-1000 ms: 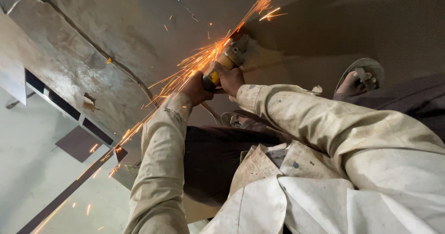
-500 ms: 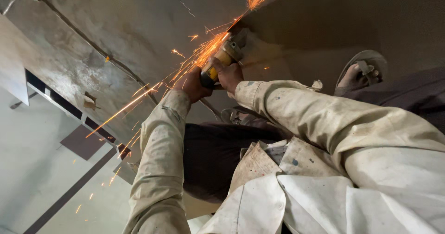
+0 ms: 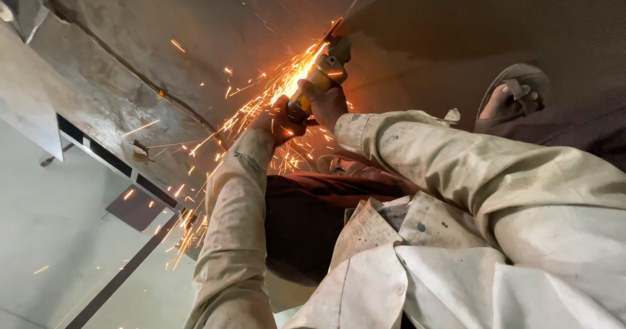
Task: The person uses an angle grinder to cut through a large metal sheet following a marked line, while another person stabilizes the sheet from the other side.
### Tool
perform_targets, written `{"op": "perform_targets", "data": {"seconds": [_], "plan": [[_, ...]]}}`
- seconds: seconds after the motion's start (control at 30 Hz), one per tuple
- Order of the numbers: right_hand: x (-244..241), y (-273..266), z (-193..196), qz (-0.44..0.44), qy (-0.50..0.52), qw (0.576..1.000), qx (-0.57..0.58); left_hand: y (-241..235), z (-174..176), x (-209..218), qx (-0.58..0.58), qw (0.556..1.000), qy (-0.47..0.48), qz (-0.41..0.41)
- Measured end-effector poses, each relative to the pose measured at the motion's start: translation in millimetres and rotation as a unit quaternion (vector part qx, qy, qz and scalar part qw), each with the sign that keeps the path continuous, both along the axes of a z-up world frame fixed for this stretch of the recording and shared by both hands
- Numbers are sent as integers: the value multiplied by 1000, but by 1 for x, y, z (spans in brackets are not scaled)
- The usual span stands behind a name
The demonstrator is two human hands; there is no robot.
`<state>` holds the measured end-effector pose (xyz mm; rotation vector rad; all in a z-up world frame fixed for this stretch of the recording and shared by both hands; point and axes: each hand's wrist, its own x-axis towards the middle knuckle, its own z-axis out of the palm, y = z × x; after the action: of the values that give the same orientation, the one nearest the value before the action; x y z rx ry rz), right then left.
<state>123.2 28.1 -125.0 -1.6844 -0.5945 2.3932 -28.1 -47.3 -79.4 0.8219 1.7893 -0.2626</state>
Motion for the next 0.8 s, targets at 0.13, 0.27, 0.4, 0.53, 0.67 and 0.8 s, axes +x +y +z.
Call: {"op": "perform_targets", "data": {"seconds": [0.13, 0.27, 0.4, 0.53, 0.67, 0.8], "plan": [[0, -3, -7, 7, 13, 999, -32, -2, 1, 1, 7, 1000, -1, 10], [3, -6, -3, 12, 39, 998, -46, 5, 11, 5, 19, 999, -15, 42], [6, -2, 1, 22, 7, 998, -54, 15, 22, 11, -73, 997, 35, -4], [6, 2, -2, 19, 14, 999, -34, 27, 30, 12, 9, 999, 15, -29], [7, -2, -7, 33, -3, 999, -15, 30, 32, 15, -22, 1000, 4, -2], [6, -1, -10, 42, -1, 999, -32, 28, 30, 15, -62, 994, 67, -65]]}}
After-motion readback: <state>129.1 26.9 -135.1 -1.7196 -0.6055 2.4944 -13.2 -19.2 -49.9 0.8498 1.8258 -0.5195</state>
